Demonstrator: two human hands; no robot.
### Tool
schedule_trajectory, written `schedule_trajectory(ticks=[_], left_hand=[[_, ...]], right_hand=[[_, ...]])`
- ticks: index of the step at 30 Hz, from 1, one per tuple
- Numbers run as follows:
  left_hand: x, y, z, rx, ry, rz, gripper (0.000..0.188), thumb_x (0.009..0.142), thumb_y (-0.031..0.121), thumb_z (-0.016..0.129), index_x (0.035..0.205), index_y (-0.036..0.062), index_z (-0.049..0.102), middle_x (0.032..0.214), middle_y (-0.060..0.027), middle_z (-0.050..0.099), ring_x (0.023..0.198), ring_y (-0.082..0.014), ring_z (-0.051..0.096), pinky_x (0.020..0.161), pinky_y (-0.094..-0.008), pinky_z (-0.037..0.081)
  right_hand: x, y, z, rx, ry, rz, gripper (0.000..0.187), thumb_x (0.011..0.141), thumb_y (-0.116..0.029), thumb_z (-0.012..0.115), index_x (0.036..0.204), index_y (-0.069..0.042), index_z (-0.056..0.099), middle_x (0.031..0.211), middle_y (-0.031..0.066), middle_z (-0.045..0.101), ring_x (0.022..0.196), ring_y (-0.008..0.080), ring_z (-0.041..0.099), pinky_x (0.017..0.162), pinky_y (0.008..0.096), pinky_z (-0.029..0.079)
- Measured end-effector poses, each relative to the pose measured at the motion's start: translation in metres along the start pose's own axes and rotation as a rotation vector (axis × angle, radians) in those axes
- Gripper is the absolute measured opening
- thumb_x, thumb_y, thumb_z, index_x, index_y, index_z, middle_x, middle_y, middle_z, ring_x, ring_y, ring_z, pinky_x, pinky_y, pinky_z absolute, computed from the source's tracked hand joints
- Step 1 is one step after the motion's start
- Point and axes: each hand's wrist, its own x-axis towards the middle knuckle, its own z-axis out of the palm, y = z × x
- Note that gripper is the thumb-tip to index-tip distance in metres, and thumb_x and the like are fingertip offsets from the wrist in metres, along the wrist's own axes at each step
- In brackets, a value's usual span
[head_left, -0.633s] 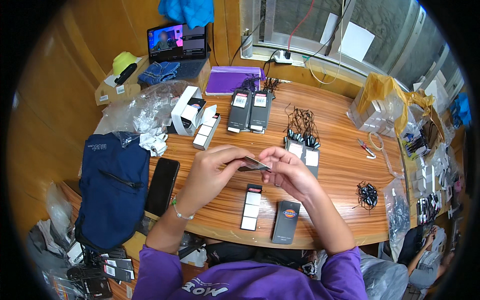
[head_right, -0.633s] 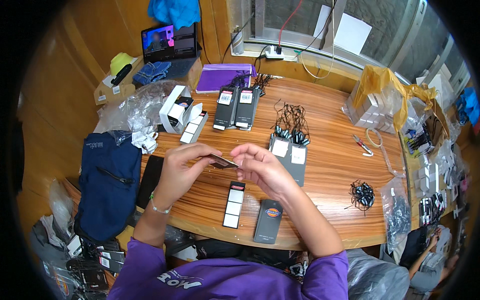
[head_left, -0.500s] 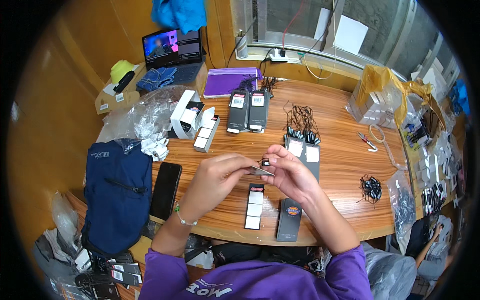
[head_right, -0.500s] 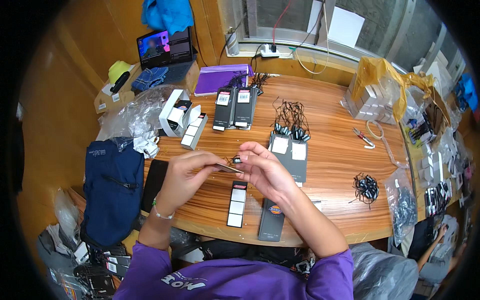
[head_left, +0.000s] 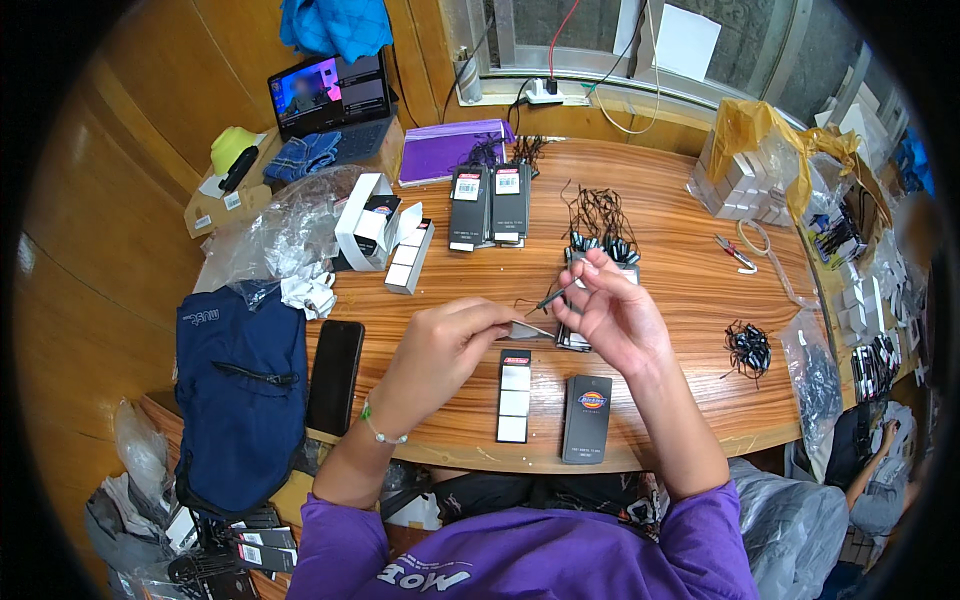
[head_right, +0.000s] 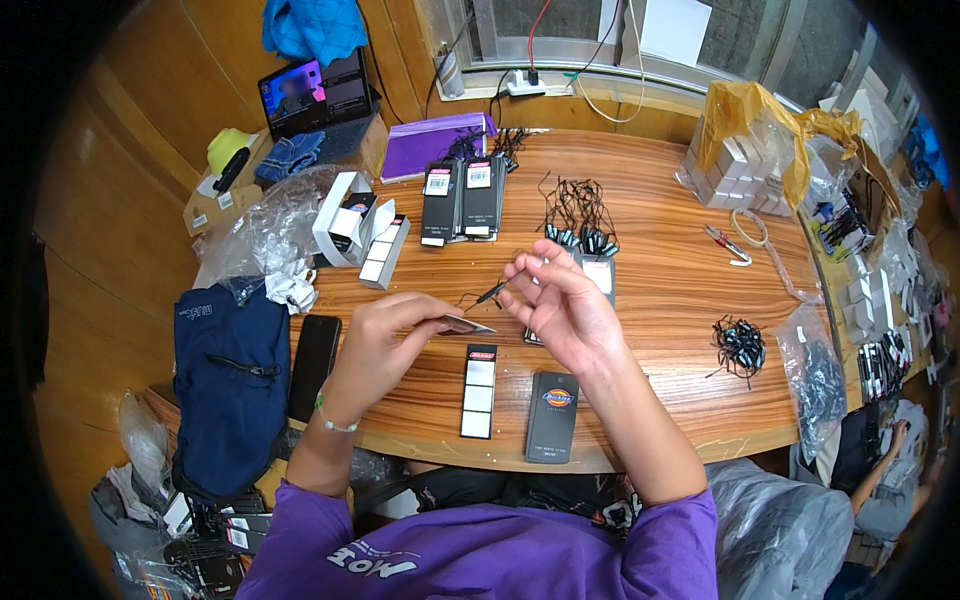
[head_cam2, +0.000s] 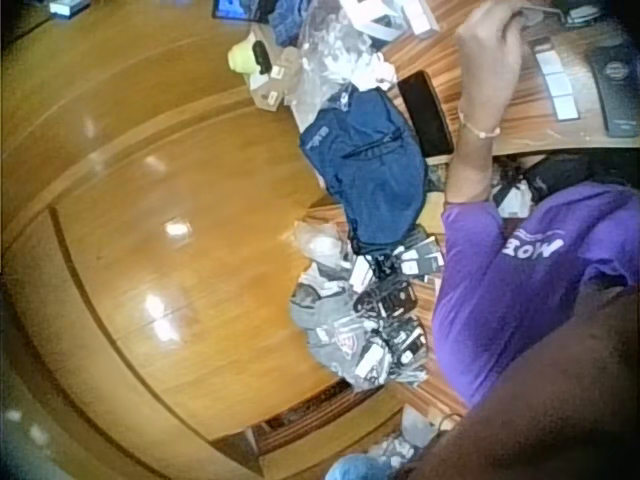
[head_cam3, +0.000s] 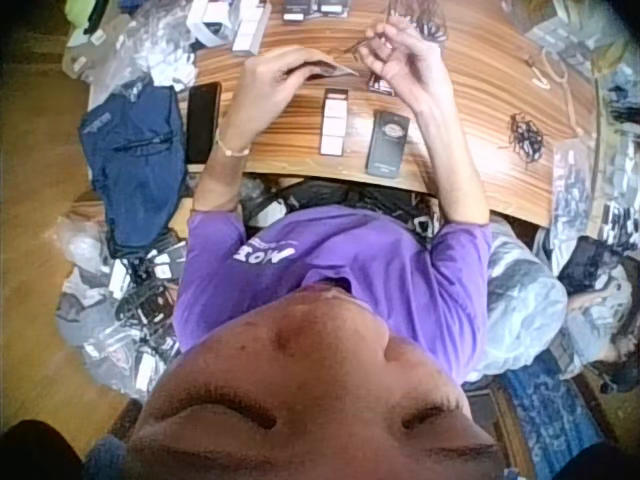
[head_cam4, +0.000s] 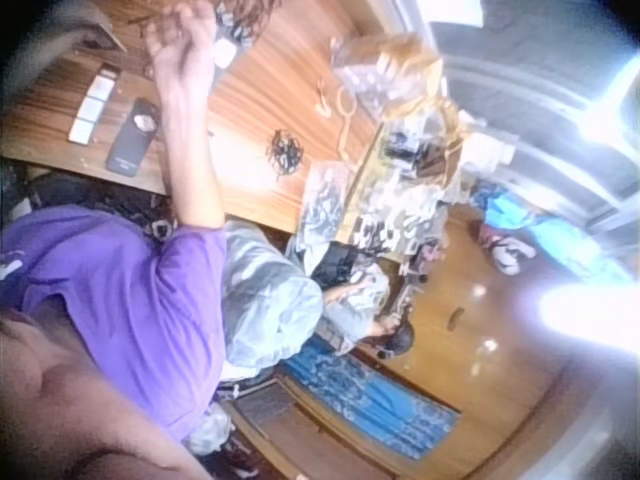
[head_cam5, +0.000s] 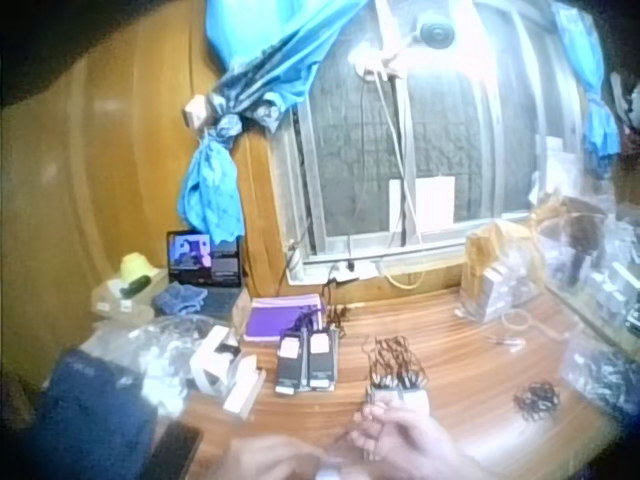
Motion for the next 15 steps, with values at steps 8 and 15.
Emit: schedule_trajectory(ticks=[8, 15], left_hand=[[0.003, -0.013, 0.000, -0.108, 0.063, -0.130, 0.013, 0.078, -0.001, 0.061, 0.090, -0.0041, 0.064, 0.084, -0.0115, 0.066, 0.075, -0.0168, 0.064, 0.067, -0.0254, 0.050], [0.006, -0.014, -0.001, -0.163, 0.060, -0.185, 0.014, 0.078, 0.000, 0.061, 0.091, -0.0044, 0.064, 0.085, -0.0098, 0.067, 0.077, -0.0140, 0.064, 0.069, -0.0240, 0.050]], right_hand=[[0.017, -0.024, 0.019, -0.040, 0.033, -0.262, 0.014, 0.084, -0.004, 0.055, 0.096, -0.011, 0.051, 0.092, 0.0046, 0.059, 0.095, 0.0180, 0.055, 0.086, 0.0382, 0.044], [0.026, -0.028, 0.041, -0.166, -0.087, -0.484, 0.014, 0.088, -0.009, 0.051, 0.102, -0.009, 0.049, 0.091, 0.0083, 0.059, 0.087, 0.0179, 0.057, 0.080, 0.0354, 0.046]])
